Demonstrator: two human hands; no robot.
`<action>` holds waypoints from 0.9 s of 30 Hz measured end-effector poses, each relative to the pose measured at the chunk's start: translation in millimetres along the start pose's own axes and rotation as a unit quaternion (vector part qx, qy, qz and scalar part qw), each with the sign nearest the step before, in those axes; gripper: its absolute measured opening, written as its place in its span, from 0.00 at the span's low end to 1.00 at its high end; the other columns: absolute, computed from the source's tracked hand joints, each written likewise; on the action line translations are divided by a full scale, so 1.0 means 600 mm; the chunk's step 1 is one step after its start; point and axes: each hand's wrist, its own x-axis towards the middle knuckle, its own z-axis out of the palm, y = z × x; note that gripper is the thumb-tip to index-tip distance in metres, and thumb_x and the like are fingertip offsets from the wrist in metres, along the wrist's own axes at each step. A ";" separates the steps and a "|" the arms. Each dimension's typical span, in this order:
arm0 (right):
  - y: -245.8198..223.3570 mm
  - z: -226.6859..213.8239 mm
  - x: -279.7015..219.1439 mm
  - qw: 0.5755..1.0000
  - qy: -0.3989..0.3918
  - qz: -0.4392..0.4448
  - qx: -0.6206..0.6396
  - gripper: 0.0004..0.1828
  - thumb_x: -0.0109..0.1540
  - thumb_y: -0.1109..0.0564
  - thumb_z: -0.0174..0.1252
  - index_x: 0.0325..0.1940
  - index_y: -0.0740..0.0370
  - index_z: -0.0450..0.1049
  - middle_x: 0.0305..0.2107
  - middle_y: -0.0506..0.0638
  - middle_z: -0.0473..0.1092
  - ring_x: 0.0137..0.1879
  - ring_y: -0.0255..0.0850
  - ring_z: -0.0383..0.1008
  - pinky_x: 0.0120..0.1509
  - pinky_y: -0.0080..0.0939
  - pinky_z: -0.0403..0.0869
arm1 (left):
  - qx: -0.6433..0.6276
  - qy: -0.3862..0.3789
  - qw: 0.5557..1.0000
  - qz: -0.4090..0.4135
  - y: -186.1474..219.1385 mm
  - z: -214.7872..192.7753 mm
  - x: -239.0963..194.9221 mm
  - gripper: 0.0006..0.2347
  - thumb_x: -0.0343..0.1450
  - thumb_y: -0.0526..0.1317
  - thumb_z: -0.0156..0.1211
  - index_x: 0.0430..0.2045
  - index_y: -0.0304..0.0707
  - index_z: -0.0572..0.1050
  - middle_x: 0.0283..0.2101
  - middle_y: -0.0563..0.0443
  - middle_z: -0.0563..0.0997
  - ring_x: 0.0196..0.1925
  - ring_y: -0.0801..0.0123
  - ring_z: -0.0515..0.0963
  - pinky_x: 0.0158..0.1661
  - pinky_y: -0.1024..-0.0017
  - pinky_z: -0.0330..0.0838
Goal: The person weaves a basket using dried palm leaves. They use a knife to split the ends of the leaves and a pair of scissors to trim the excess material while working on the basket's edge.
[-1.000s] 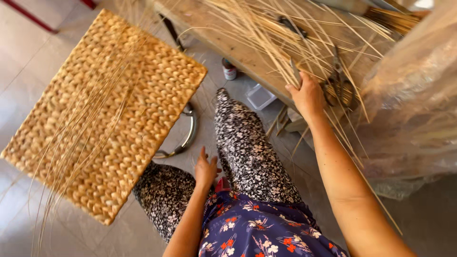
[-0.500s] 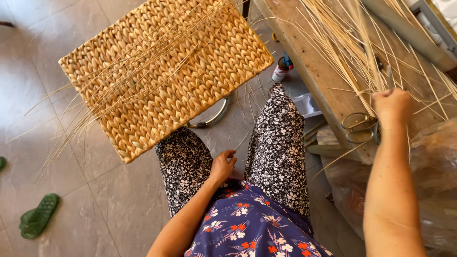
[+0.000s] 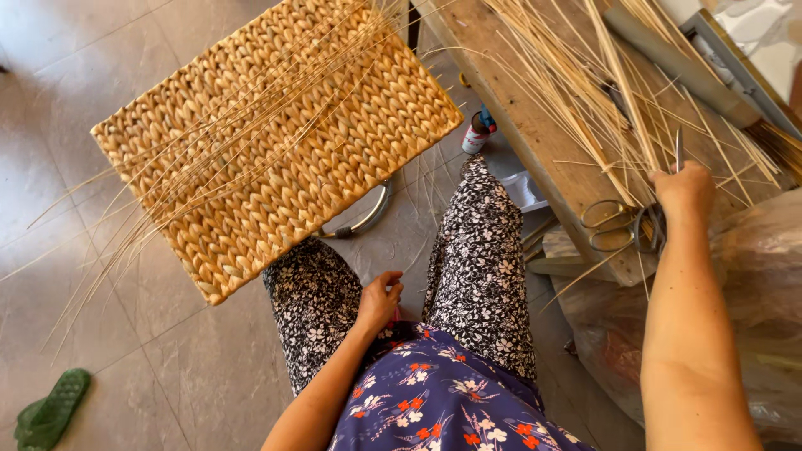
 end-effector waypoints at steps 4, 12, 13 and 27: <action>-0.015 -0.035 -0.019 0.995 0.056 -0.071 0.041 0.23 0.64 0.51 0.69 0.57 0.67 0.74 0.42 0.64 0.76 0.47 0.59 0.78 0.52 0.57 0.73 | -0.015 0.041 0.999 0.026 0.034 -0.024 -0.018 0.13 0.72 0.35 0.59 0.50 0.37 0.78 0.44 0.44 0.83 0.34 0.67 0.84 0.37 0.70 0.80; -0.188 0.044 -0.112 0.976 -0.117 -0.135 0.124 0.28 0.67 0.51 0.57 0.70 0.60 0.64 0.54 0.59 0.73 0.52 0.52 0.79 0.58 0.51 0.76 | -0.012 0.048 0.999 -0.008 0.086 -0.048 -0.033 0.13 0.72 0.34 0.57 0.51 0.39 0.78 0.46 0.47 0.84 0.33 0.70 0.84 0.37 0.70 0.79; -0.211 0.071 -0.120 0.977 -0.147 -0.117 0.097 0.28 0.66 0.50 0.57 0.70 0.57 0.63 0.54 0.57 0.72 0.52 0.50 0.77 0.55 0.52 0.77 | -0.013 0.047 0.999 -0.009 0.083 -0.048 -0.035 0.13 0.72 0.34 0.57 0.52 0.39 0.78 0.46 0.47 0.84 0.34 0.70 0.84 0.37 0.70 0.79; -0.202 0.104 -0.003 0.983 -0.157 -0.078 0.055 0.26 0.66 0.50 0.56 0.68 0.55 0.67 0.50 0.61 0.72 0.51 0.55 0.77 0.53 0.53 0.77 | 0.031 0.071 0.997 0.000 0.042 -0.050 -0.031 0.14 0.71 0.36 0.59 0.52 0.40 0.78 0.45 0.48 0.85 0.34 0.69 0.84 0.39 0.70 0.78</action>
